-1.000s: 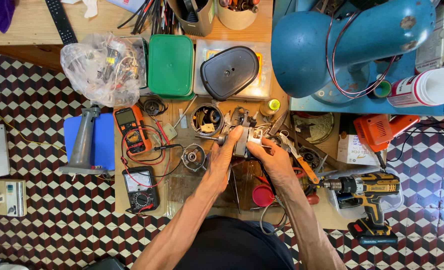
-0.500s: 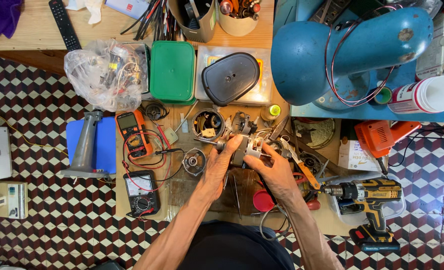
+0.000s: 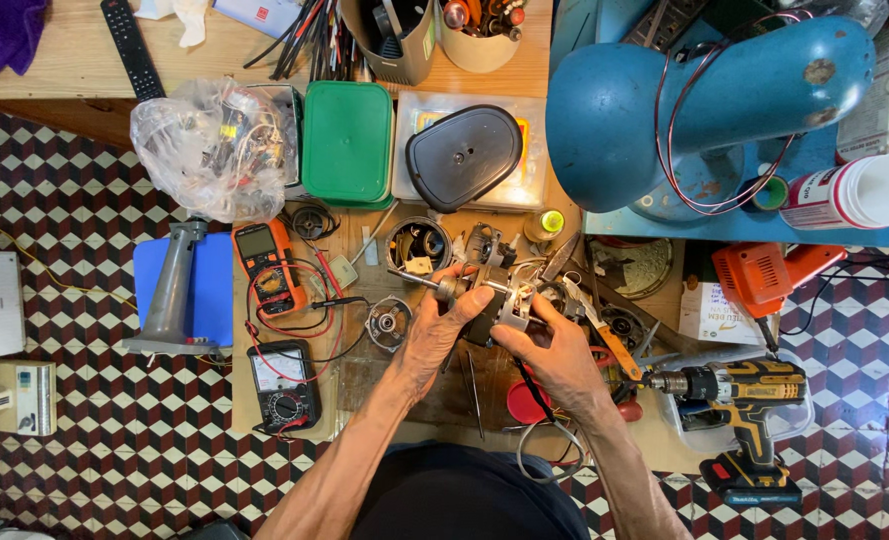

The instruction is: The person disassembles a small electric motor, inspects internal components, and uses a multimeter to test electrical continuity. They manipulate wires, rotate the rotor, and handle pliers and a cordless drill while working at a cluttered workbench.

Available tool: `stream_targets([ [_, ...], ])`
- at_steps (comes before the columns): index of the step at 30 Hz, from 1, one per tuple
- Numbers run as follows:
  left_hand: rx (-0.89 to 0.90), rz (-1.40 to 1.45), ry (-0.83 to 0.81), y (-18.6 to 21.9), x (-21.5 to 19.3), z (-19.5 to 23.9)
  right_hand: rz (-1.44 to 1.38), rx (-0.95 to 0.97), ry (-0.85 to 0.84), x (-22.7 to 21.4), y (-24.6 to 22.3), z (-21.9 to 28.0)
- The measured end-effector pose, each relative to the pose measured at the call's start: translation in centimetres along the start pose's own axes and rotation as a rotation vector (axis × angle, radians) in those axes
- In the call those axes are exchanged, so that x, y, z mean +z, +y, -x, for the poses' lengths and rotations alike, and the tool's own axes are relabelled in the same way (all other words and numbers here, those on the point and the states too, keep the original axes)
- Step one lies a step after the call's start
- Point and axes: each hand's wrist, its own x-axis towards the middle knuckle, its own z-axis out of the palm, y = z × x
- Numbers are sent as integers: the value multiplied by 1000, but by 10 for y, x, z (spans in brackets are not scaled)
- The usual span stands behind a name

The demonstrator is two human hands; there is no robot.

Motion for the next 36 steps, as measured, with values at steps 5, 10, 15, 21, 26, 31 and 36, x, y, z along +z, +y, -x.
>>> stream_targets([
  [5, -1, 123, -229, 10, -12, 7, 205, -124, 78, 2, -4, 10],
  [10, -5, 218, -66, 13, -6, 13, 354, -334, 124, 13, -5, 14],
  [15, 27, 279, 144, 13, 7, 8, 245, -351, 163, 27, 2, 20],
  [21, 102, 366, 46, 16, 4, 10, 453, -444, 204, 35, 9, 22],
  [26, 127, 339, -42, 19, 0, 11, 526, -593, 247, 40, 12, 25],
  [31, 113, 296, -21, 21, -2, 13, 581, -613, 256, 42, 14, 27],
  [36, 93, 259, 22, 21, 0, 13, 630, -631, 273, 43, 15, 29],
])
